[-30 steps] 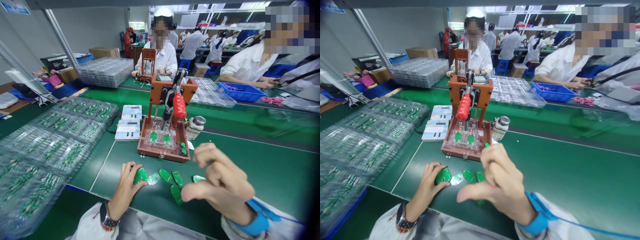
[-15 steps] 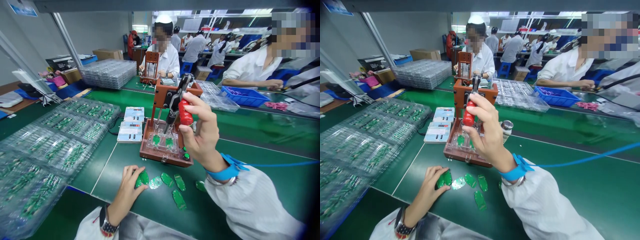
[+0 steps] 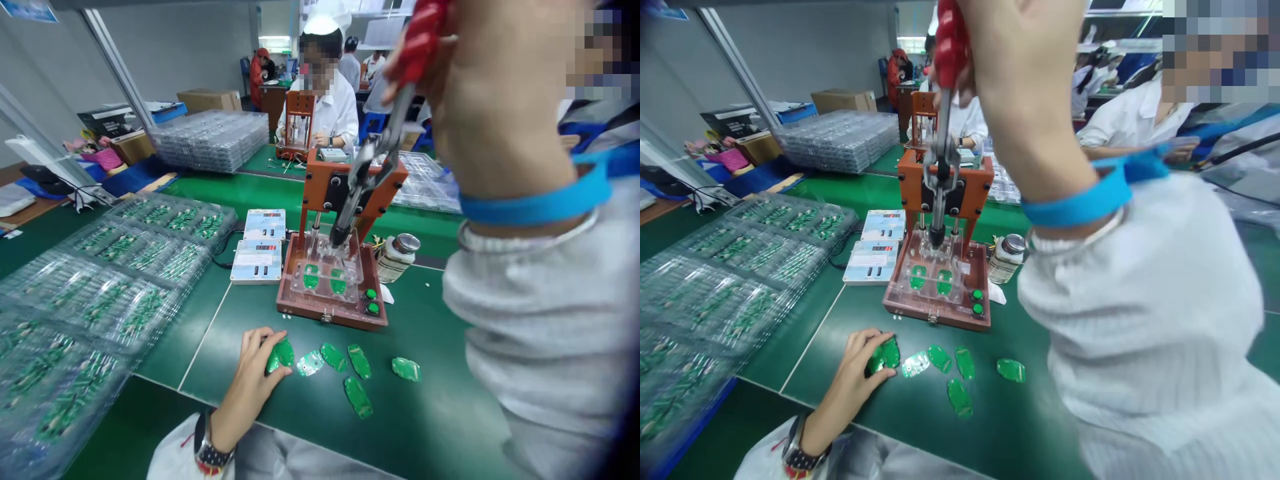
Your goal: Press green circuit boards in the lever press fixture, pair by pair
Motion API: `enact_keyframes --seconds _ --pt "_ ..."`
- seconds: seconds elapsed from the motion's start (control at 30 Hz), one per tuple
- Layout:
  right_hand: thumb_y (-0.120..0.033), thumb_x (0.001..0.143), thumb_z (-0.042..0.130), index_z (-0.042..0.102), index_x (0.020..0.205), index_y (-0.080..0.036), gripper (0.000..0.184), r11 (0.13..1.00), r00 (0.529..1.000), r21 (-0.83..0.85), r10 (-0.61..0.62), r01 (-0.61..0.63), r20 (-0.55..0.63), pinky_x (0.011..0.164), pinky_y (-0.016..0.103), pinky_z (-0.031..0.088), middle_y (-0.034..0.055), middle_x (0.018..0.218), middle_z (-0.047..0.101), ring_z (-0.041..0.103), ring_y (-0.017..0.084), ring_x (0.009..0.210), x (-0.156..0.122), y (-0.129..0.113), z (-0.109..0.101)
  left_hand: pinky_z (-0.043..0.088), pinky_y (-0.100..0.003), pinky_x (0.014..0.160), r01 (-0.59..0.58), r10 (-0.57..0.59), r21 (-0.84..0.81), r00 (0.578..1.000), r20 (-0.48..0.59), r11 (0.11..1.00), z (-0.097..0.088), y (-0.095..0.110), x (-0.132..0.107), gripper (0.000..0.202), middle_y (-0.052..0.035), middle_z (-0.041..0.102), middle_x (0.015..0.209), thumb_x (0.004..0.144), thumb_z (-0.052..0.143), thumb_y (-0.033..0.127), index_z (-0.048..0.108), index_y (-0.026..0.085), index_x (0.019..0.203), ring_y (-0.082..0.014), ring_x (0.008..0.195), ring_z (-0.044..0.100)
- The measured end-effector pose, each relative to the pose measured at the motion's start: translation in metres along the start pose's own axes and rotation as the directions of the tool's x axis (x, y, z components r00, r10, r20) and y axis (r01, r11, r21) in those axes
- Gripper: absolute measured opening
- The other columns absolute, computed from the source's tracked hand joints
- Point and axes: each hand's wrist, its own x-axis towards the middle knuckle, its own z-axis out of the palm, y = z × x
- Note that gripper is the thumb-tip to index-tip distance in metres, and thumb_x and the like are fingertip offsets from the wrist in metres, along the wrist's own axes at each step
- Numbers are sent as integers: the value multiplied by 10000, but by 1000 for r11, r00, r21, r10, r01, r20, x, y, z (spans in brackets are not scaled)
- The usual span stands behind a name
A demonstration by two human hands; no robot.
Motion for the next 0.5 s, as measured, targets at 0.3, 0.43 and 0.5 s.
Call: enact_keyframes --seconds 0.3,0.43,0.5 --pt "-184 813 578 509 739 -167 103 950 896 -92 245 -297 -371 712 255 459 -25 757 548 594 94 773 -95 50 -11 501 -417 894 -39 36 -36 996 -85 999 -4 -6 0 472 -49 618 1091 741 681 97 606 288 1167 -257 1052 563" --pt "-188 804 619 563 703 -169 117 935 940 -101 342 -340 1 617 266 483 2 703 620 596 129 653 -190 33 3 507 -418 882 -43 38 -38 992 -120 998 -12 -3 2 431 -50 634 1080 756 691 162 619 293 1161 -258 1036 576" --pt "-250 803 661 638 881 -181 106 924 885 -160 378 -346 272 736 336 512 53 911 667 631 193 843 -218 26 10 501 -420 891 -68 62 -41 989 -132 997 -17 0 6 415 -54 634 1079 771 693 201 616 289 1169 -257 1038 573"
